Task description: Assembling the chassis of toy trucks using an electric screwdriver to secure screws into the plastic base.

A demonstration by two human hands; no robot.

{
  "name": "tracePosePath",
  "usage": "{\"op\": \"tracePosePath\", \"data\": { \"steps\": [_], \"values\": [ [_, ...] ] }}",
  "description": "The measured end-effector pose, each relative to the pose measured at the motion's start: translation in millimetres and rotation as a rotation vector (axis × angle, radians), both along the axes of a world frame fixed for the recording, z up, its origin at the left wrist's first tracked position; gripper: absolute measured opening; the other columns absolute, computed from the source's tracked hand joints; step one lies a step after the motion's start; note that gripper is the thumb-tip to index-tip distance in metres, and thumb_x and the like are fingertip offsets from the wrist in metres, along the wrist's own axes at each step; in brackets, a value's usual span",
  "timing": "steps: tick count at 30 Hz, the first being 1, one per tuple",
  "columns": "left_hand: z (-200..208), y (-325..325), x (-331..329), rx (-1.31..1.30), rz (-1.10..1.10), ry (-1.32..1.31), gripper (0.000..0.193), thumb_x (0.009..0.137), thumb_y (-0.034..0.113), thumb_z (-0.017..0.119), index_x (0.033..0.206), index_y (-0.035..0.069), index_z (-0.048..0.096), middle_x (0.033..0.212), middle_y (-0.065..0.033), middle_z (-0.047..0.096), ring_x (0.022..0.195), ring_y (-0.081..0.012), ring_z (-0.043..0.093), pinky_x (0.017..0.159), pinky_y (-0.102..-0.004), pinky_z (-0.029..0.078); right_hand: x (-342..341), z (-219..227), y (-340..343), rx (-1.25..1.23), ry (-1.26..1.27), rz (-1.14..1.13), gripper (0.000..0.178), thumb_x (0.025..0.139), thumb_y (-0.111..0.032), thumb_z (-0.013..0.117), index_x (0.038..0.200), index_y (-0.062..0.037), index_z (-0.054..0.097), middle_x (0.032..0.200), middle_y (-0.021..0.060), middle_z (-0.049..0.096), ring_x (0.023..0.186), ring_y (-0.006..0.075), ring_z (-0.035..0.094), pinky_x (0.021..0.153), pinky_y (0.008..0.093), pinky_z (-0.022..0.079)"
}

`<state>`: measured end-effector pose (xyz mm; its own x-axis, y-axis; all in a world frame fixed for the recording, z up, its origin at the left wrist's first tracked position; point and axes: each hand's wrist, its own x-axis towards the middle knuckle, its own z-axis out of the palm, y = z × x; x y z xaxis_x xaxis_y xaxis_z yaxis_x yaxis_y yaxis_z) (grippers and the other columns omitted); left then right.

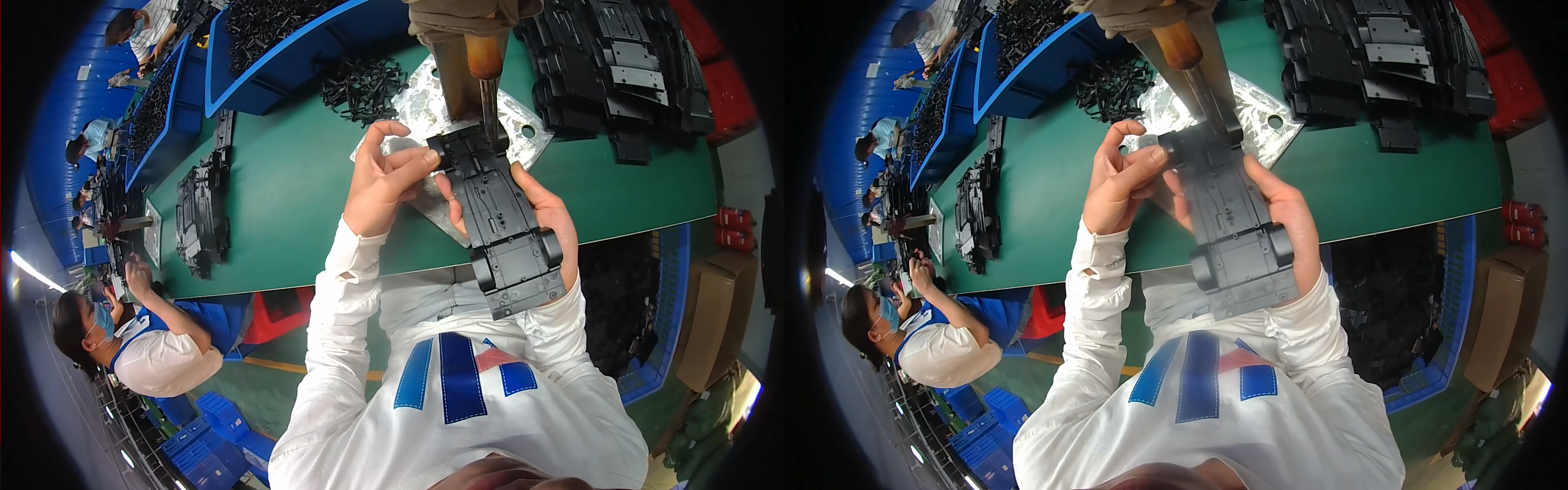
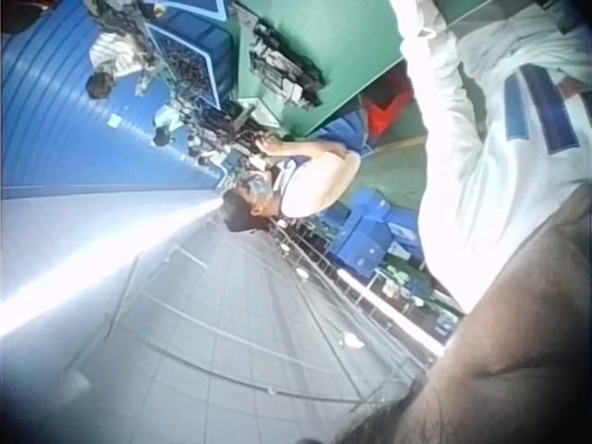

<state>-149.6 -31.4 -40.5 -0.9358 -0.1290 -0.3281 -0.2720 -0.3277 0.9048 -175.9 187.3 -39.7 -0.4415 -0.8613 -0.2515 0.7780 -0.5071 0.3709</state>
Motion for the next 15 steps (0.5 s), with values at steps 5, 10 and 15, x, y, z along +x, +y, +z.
{"op": "tracePosePath", "data": {
  "steps": [5, 10, 15],
  "values": [
    [-0.3, 0.1, -1.7, 0.016, -0.011, 0.011, 0.046, 0.089, 0.009, 0.075, 0.119, 0.011, 0.04, 0.09, -0.0057, 0.072, 0.072, -0.0042, 0.054, 0.057, -0.02, 0.031, -0.3, 5.3, -0.7, 0.01, -0.045, -0.02, 0.065, 0.11, -0.039, 0.033, 0.152, 0.0102, 0.025, 0.149, 0.0331, 0.04, 0.121, 0.0472, 0.057, 0.099, 0.0531, 0.054],
    [0.8, 0.8, -1.6, 0.021, 0.003, 0.013, 0.046, 0.089, 0.008, 0.075, 0.119, 0.012, 0.04, 0.09, -0.0057, 0.072, 0.071, -0.0043, 0.054, 0.058, -0.0202, 0.031, -0.9, 7.0, -1.7, 0.041, -0.031, -0.032, 0.065, 0.11, -0.038, 0.035, 0.151, 0.011, 0.027, 0.147, 0.0336, 0.041, 0.119, 0.0463, 0.058, 0.099, 0.053, 0.054],
    [1.9, 1.2, -2.6, 0.042, -0.004, 0.029, 0.046, 0.089, 0.007, 0.074, 0.119, 0.011, 0.04, 0.089, -0.0062, 0.071, 0.072, -0.005, 0.054, 0.058, -0.0204, 0.031, -2.3, 11.3, -2.7, 0.051, -0.028, -0.033, 0.064, 0.11, -0.038, 0.036, 0.15, 0.0109, 0.029, 0.144, 0.0339, 0.044, 0.118, 0.0459, 0.059, 0.099, 0.0535, 0.054]
  ]
}}
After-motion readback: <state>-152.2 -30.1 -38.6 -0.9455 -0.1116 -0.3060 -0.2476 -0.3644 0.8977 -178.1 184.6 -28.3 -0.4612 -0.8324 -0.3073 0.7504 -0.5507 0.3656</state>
